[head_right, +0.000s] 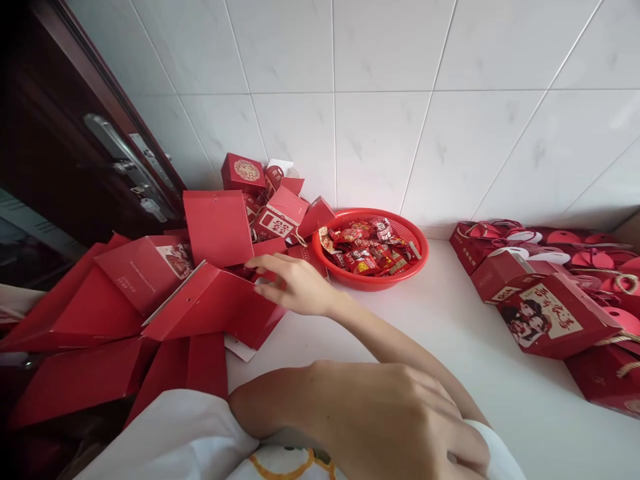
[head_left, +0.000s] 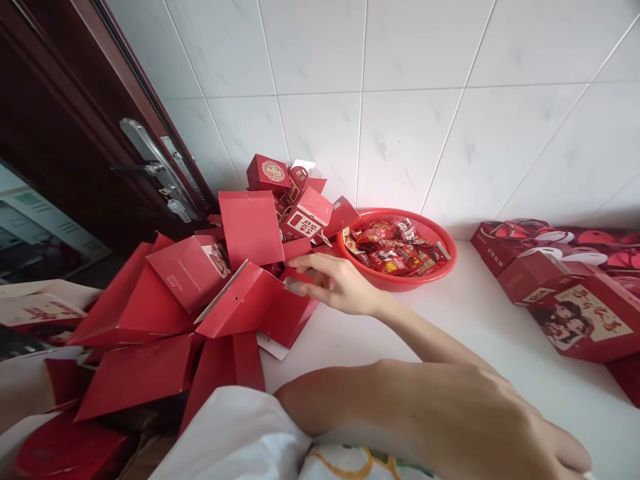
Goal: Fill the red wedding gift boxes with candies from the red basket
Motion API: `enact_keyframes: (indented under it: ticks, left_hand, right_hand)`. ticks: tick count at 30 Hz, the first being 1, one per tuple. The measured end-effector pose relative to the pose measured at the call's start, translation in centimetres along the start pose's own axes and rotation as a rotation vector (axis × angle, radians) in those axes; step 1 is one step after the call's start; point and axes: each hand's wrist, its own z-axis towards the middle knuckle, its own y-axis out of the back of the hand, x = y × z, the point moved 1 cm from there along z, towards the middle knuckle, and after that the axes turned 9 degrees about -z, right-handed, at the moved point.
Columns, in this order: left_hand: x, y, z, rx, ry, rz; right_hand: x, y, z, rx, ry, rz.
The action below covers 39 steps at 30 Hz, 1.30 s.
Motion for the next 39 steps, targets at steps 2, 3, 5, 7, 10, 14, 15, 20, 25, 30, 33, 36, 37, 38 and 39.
enact_keyframes:
  ticks: [2, 3, 5, 7, 10, 14, 15, 20, 25, 30, 33, 36, 37, 38, 39]
  left_hand:
    - [0.3, 0.4, -0.9, -0.006, -0.037, -0.038]
    - [0.6, 0.7, -1.2, -0.024, -0.062, -0.069]
    - [1.2, 1.1, -1.7, -0.051, -0.062, -0.116]
    - [1.6, 1.5, -1.9, -0.093, -0.05, -0.154]
    - [2.0, 2.0, -2.1, -0.17, -0.096, -0.213]
    - [2.4, 2.6, -2.2, -0.223, -0.124, -0.274]
    - [2.6, 2.6, -2.2, -0.226, -0.125, -0.282]
    - [2.7, 2.5, -2.2, -0.232, -0.151, -0.265]
    - [2.4, 2.5, -3.0, -0.266, -0.134, -0.256]
    - [2.3, 3.1, -3.9, -0.346, -0.163, -0.254]
    - [2.4, 4.1, -4.9, -0.433, -0.144, -0.262]
    - [3.2, 5.7, -6.3, -0.55, -0.054, -0.319]
    - [3.8, 6.2, -6.8, -0.598, -0.012, -0.34]
    - [4.6, 6.5, -7.1, -0.651, 0.038, -0.351]
    - [5.6, 6.8, -7.3, -0.698, 0.095, -0.355]
  right_hand:
    - [0.3, -1.4, 2.5, 0.02, 0.013, 0.02]
    - [0.5, -2.0, 3.5, 0.033, 0.029, 0.028]
    - [0.9, -2.9, 5.0, 0.077, 0.072, 0.034]
    - [1.1, -3.6, 6.0, 0.124, 0.114, 0.019]
    - [0.9, -4.3, 6.8, 0.154, 0.147, -0.01]
    - [0.1, -4.5, 6.9, 0.114, 0.112, 0.012]
    - [0.0, -4.4, 6.8, 0.109, 0.105, 0.018]
    - [-0.1, -2.4, 6.0, 0.088, 0.086, 0.108]
    - [-0.2, 2.7, 3.2, 0.063, -0.06, 0.354]
    - [-0.9, 8.3, -1.5, -0.023, -0.16, 0.375]
    - [-1.2, 11.0, -4.3, -0.066, -0.177, 0.262]
    - [-1.5, 13.1, -6.6, -0.115, -0.24, 0.184]
    - [-1.5, 13.6, -7.3, -0.134, -0.258, 0.173]
    - [-1.6, 14.0, -7.8, -0.155, -0.279, 0.165]
    - [-1.6, 14.3, -8.2, -0.173, -0.297, 0.161]
